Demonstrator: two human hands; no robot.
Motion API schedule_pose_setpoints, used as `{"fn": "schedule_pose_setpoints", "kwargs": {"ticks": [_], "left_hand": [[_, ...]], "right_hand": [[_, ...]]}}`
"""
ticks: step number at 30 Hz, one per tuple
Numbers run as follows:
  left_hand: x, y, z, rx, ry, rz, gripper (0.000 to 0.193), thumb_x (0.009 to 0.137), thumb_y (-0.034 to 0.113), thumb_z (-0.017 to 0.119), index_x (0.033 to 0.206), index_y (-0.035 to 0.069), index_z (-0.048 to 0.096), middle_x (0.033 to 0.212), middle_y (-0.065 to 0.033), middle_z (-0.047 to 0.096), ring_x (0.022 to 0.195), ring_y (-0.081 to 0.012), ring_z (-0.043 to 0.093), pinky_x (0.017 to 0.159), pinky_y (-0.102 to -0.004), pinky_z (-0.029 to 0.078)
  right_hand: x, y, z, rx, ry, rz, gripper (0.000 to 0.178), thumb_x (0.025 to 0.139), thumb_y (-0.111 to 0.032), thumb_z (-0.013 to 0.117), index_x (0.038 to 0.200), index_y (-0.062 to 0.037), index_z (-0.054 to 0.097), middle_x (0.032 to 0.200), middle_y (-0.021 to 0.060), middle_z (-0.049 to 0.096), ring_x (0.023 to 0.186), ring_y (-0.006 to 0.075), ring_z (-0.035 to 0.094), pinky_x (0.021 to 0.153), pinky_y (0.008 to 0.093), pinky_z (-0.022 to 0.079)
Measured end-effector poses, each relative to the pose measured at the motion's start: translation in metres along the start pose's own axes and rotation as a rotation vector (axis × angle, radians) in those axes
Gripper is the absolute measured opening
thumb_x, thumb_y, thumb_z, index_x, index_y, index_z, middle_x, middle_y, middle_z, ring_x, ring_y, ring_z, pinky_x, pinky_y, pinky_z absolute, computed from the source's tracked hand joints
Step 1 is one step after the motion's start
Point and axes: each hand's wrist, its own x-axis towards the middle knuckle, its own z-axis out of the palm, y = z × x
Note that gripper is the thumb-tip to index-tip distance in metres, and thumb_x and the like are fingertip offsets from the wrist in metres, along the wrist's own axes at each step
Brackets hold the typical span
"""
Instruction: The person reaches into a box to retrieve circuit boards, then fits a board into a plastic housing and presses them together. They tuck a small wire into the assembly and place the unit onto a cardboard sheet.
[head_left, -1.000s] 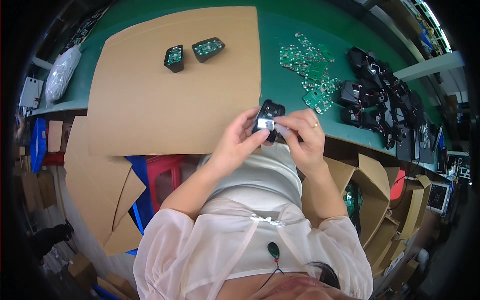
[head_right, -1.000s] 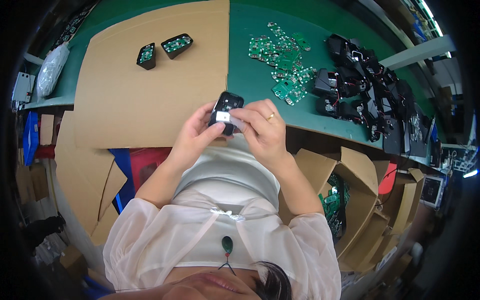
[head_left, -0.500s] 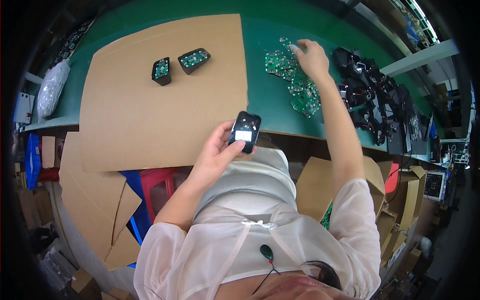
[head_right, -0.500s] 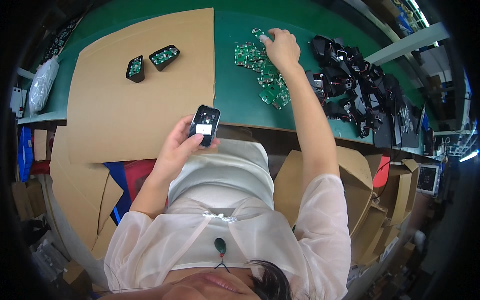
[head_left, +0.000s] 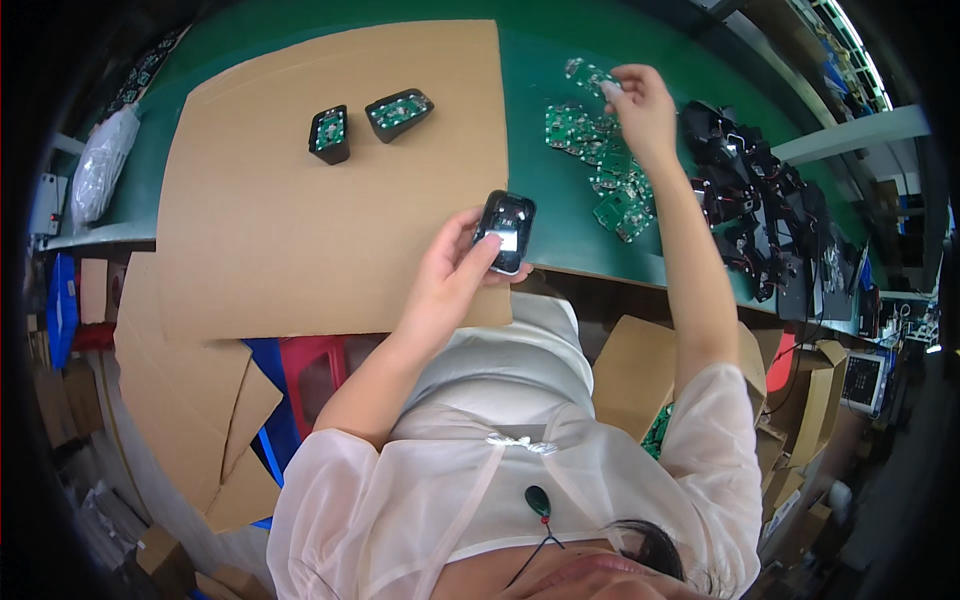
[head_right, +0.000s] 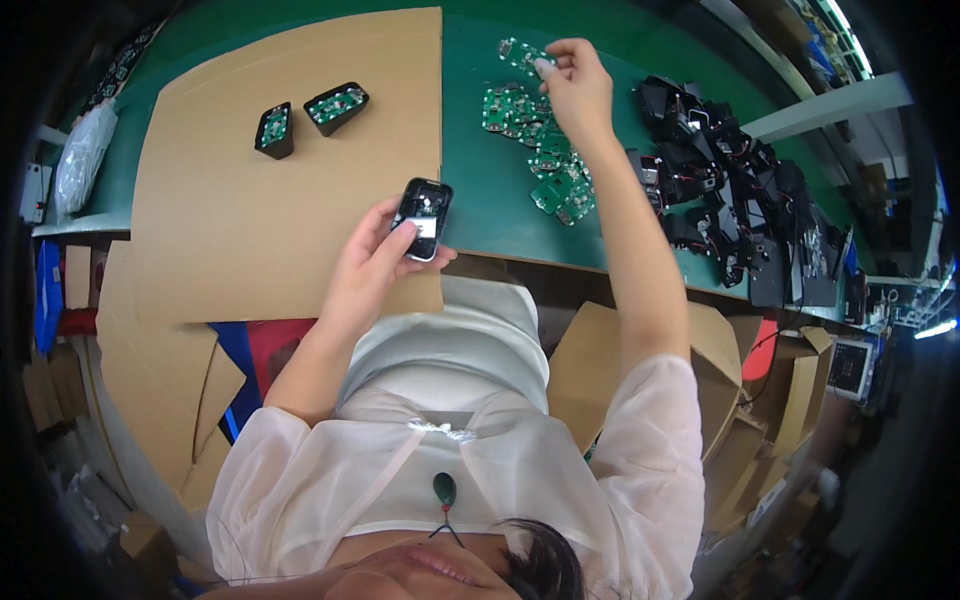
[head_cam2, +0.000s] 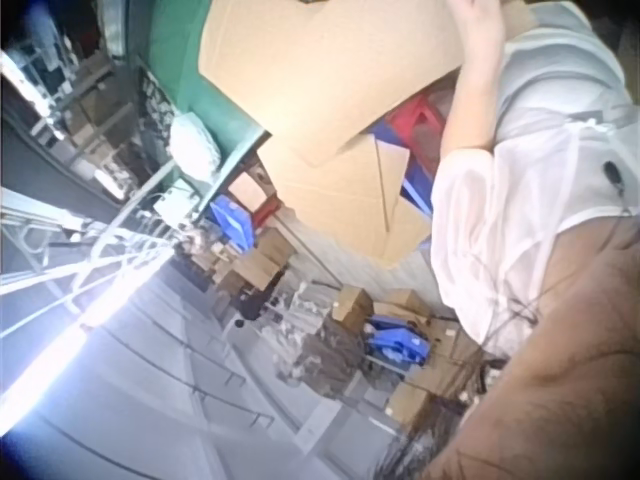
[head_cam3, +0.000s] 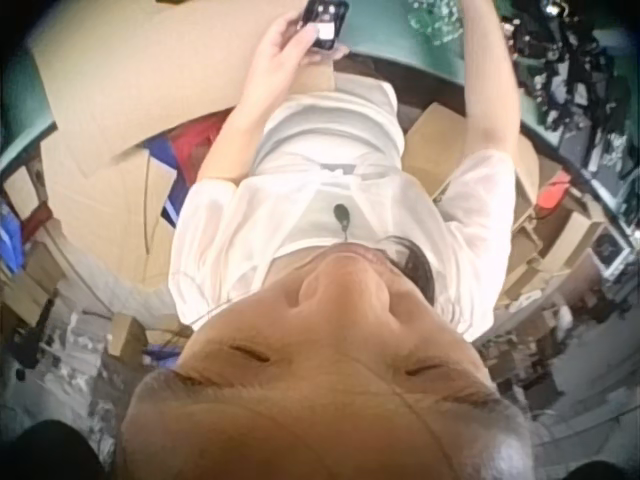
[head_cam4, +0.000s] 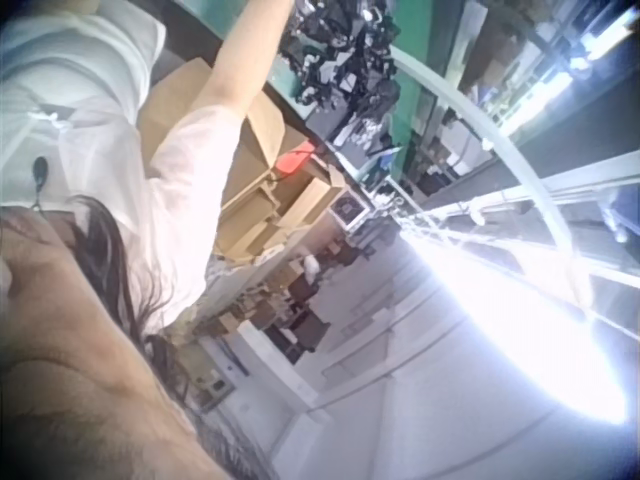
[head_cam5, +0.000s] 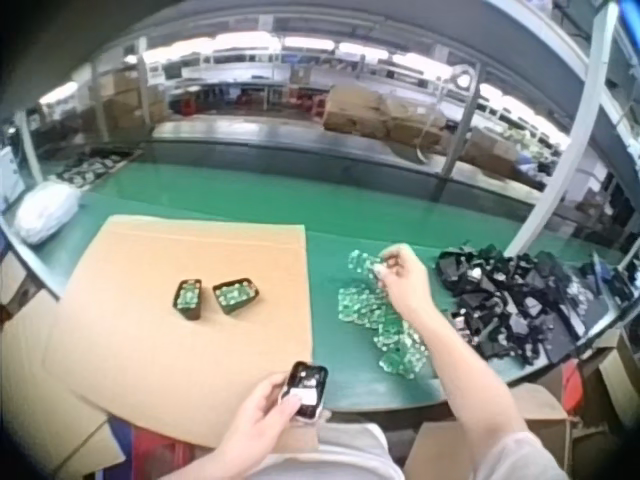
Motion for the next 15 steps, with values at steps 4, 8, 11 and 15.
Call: {"fn": "schedule_pose_setpoints", "kwargs": {"ticks": [4,8,11,15], "left_hand": [[0.009,-0.011,0.008,-0.015,0.049,0.014,0.03,0.092,0.012,0.041,0.119,-0.001,0.038,0.106,-0.0135,0.053,0.087,-0.0238,0.061,0.076,-0.033,0.053],[0.016,-0.026,0.029,-0.055,0.012,0.019,0.029,0.091,0.01,0.042,0.119,0.0,0.039,0.107,-0.013,0.053,0.089,-0.0226,0.06,0.077,-0.0335,0.053],[0.018,-0.029,0.042,-0.034,-0.023,0.03,0.029,0.091,0.008,0.042,0.119,0.0,0.039,0.108,-0.0121,0.053,0.091,-0.0211,0.059,0.078,-0.0331,0.052],[0.02,-0.039,0.06,-0.05,-0.025,0.028,0.033,0.09,0.008,0.046,0.119,-0.004,0.036,0.105,-0.0121,0.052,0.089,-0.0183,0.058,0.074,-0.0318,0.054]], "right_hand": [[-0.09,-0.059,-0.018,0.642,-0.042,0.002,0.029,0.08,-0.001,0.059,0.103,0.0015,0.042,0.085,0.0073,0.053,0.064,0.0115,0.056,0.053,0.0211,0.044],[-0.151,-0.069,-0.036,0.887,-0.184,0.085,0.032,0.08,0.007,0.055,0.106,-0.0001,0.038,0.09,0.009,0.051,0.071,0.0133,0.055,0.06,0.0226,0.048],[-0.165,-0.063,-0.038,0.924,-0.157,0.087,0.032,0.081,0.007,0.054,0.106,0.0,0.038,0.09,0.0086,0.051,0.071,0.0125,0.055,0.061,0.0222,0.048],[-0.167,-0.048,-0.045,0.931,-0.119,0.144,0.03,0.081,0.005,0.055,0.105,-0.0006,0.039,0.089,0.0075,0.051,0.069,0.0103,0.055,0.059,0.021,0.048]]}}
